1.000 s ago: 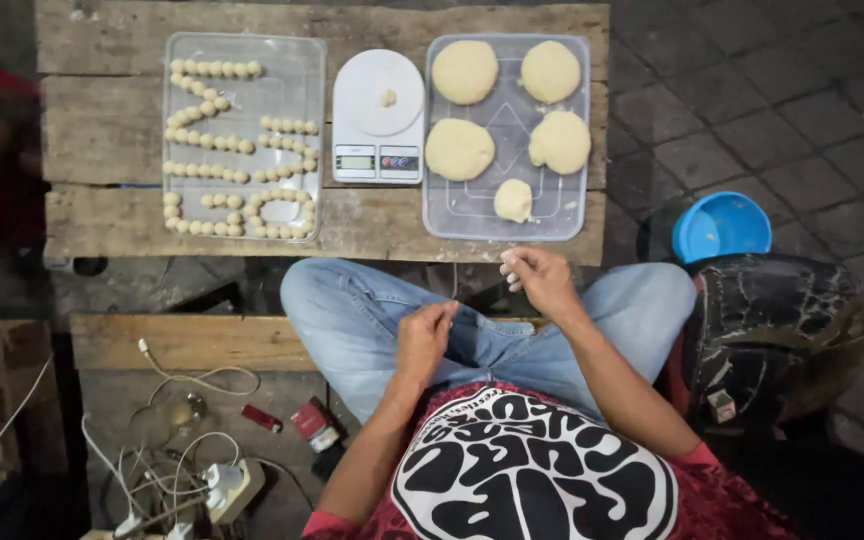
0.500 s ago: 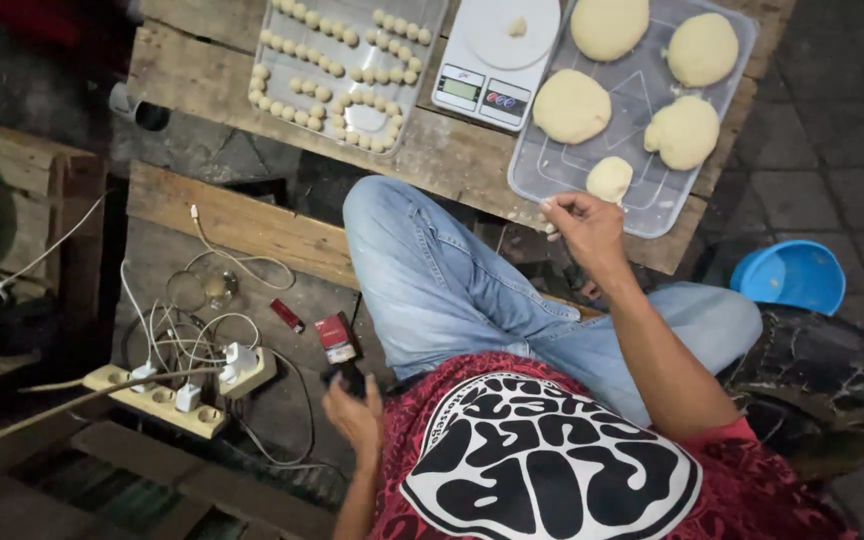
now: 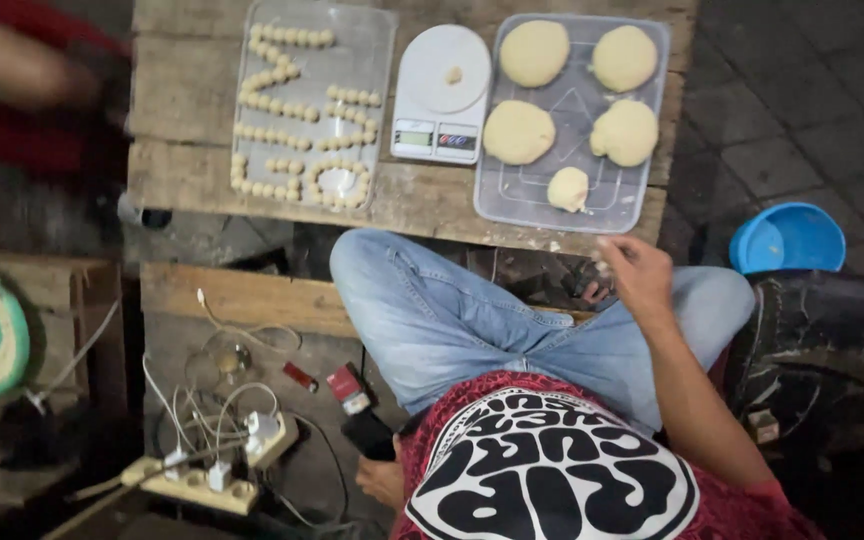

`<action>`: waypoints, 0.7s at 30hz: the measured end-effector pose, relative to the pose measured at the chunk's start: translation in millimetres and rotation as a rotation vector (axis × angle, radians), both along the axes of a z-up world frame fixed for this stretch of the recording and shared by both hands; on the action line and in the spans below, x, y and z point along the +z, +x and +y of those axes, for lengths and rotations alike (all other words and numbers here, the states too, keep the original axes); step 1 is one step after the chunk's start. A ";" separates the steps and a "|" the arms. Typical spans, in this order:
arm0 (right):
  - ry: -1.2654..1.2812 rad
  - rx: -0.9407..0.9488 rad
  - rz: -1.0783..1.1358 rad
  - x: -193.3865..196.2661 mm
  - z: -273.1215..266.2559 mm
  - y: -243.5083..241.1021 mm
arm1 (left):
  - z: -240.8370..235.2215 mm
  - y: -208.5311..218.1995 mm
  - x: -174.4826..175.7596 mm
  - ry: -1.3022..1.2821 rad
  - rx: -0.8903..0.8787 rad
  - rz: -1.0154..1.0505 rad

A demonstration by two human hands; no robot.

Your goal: The person sits cross-legged and repeatedly tears small pieces of dough from larger portions, rolls them into balls, weighs them on a digital scale, and places them into a tray. The process is repeated throughout the clip.

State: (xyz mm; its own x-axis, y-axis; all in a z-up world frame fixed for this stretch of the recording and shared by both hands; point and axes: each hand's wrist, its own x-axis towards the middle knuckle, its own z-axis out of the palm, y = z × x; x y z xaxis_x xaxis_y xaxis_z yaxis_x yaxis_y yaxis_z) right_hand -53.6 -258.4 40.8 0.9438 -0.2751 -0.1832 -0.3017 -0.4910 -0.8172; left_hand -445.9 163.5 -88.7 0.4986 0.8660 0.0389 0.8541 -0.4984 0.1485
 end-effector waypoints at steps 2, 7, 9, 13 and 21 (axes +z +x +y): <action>0.019 -0.155 0.068 6.8 -23.0 -32.4 | 1.8 9.8 12.1 -0.002 0.006 0.015; 0.161 -0.420 0.043 -18.9 -58.5 -84.4 | 19.7 2.8 16.6 0.018 0.061 0.063; 0.191 -0.450 0.026 -13.7 -51.7 -81.8 | 25.5 -4.4 11.0 0.025 0.098 0.080; -0.077 -0.199 -0.190 16.3 -16.0 -35.8 | 29.7 -11.4 -7.5 0.030 0.181 0.112; -0.460 0.224 -0.494 -16.9 42.8 76.0 | 5.7 52.8 -17.1 0.015 0.375 0.171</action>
State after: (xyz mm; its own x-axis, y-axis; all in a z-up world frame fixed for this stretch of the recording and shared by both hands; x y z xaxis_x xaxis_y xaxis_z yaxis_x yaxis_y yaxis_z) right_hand 22.5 -215.6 23.8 0.9293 -0.0117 0.3691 0.1991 -0.8260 -0.5274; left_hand -393.1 169.3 -105.8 0.1486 0.9889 -0.0029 0.9888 -0.1486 -0.0160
